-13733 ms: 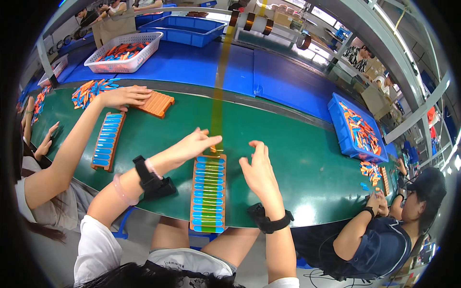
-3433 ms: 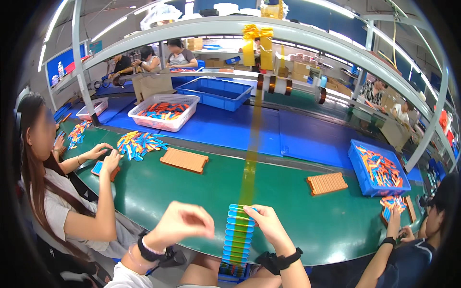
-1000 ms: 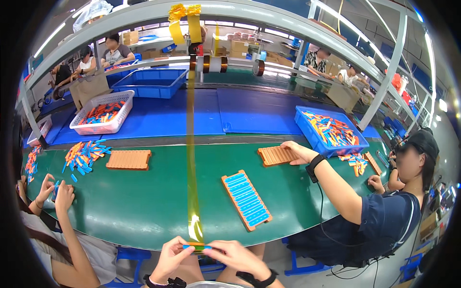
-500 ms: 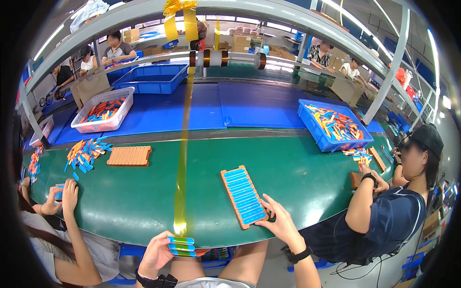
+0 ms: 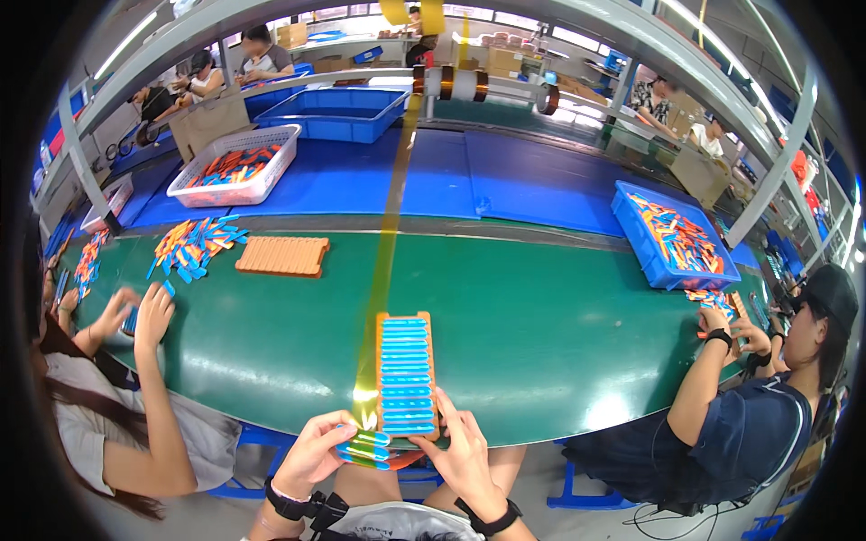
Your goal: Assembling colorful plastic sticks into a tray or jig on a factory production line.
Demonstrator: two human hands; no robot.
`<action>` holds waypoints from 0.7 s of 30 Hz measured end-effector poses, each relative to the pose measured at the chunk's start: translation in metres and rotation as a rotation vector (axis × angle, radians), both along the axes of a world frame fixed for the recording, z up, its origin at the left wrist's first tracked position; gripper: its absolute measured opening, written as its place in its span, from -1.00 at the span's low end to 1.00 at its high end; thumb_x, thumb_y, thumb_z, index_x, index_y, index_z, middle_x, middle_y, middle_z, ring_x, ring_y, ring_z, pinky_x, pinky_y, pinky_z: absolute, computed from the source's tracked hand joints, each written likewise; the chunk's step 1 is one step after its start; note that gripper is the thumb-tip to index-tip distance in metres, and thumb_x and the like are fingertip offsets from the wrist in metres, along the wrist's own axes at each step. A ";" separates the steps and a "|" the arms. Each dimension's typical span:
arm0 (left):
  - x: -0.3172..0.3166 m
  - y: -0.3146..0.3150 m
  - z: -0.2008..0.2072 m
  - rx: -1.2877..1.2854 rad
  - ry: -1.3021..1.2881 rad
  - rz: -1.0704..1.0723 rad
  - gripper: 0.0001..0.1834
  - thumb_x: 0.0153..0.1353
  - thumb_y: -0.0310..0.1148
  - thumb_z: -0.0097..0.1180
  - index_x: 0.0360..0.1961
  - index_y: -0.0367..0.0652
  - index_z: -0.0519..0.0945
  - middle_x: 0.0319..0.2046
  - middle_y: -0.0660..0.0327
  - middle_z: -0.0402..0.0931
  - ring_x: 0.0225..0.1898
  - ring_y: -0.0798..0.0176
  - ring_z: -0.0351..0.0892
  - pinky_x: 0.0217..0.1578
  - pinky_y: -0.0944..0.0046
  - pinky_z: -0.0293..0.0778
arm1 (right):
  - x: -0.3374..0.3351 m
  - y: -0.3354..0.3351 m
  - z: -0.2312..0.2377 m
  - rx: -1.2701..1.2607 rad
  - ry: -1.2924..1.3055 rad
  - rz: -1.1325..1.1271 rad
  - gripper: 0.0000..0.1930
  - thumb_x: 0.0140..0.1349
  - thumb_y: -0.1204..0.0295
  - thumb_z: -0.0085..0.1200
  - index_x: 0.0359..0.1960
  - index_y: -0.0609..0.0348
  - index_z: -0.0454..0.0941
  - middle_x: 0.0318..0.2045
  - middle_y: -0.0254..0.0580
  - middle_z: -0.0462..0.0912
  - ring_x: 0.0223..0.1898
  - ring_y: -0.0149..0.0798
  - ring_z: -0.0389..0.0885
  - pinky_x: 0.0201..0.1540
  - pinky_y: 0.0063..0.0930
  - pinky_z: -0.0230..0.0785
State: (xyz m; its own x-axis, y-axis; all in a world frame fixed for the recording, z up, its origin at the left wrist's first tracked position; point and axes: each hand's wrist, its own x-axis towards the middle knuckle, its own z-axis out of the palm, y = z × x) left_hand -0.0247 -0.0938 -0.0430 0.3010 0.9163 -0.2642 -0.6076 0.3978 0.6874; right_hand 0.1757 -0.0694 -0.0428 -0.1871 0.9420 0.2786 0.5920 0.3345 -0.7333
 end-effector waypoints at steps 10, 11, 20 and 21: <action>0.028 0.000 0.019 0.176 0.301 0.047 -0.94 0.06 -0.57 0.03 -0.39 -0.32 0.48 -0.32 0.24 0.45 -0.29 0.45 0.42 -0.24 0.46 0.37 | 0.002 0.008 0.036 -0.522 0.490 0.360 -0.81 0.08 0.45 0.03 -0.32 0.32 0.40 -0.35 -0.22 0.48 -0.33 -0.38 0.45 -0.21 -0.54 0.30; 0.030 0.000 0.016 0.300 0.346 0.115 -0.93 0.05 -0.59 0.04 -0.40 -0.34 0.48 -0.33 0.24 0.43 -0.29 0.45 0.42 -0.25 0.46 0.37 | -0.005 0.008 0.040 -0.426 0.472 0.384 -0.83 0.09 0.44 0.03 -0.37 0.32 0.42 -0.41 -0.22 0.48 -0.37 -0.41 0.45 -0.28 -0.58 0.30; 0.056 -0.031 -0.005 0.346 0.346 0.130 -0.90 0.04 -0.59 0.05 -0.39 -0.39 0.47 -0.35 0.24 0.36 -0.30 0.45 0.40 -0.28 0.47 0.38 | 0.021 -0.028 -0.006 -0.568 0.670 0.276 -0.94 0.03 0.58 0.07 -0.47 0.30 0.45 -0.47 -0.33 0.49 -0.40 -0.54 0.40 -0.30 -0.65 0.26; 0.058 -0.038 -0.007 0.372 0.394 0.114 -0.89 0.04 -0.59 0.05 -0.37 -0.37 0.47 -0.35 0.25 0.36 -0.30 0.45 0.39 -0.30 0.48 0.38 | 0.021 -0.035 -0.003 -0.613 0.773 0.278 -0.94 0.03 0.60 0.07 -0.46 0.33 0.46 -0.47 -0.32 0.50 -0.36 -0.53 0.41 -0.27 -0.64 0.27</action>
State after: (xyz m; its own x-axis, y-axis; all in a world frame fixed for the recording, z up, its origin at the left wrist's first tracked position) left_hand 0.0334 -0.1318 -0.0502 0.1381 0.9904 0.0106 -0.3013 0.0318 0.9530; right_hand 0.1963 -0.1047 -0.0463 -0.3938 0.9139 -0.0989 -0.1565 -0.1727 -0.9725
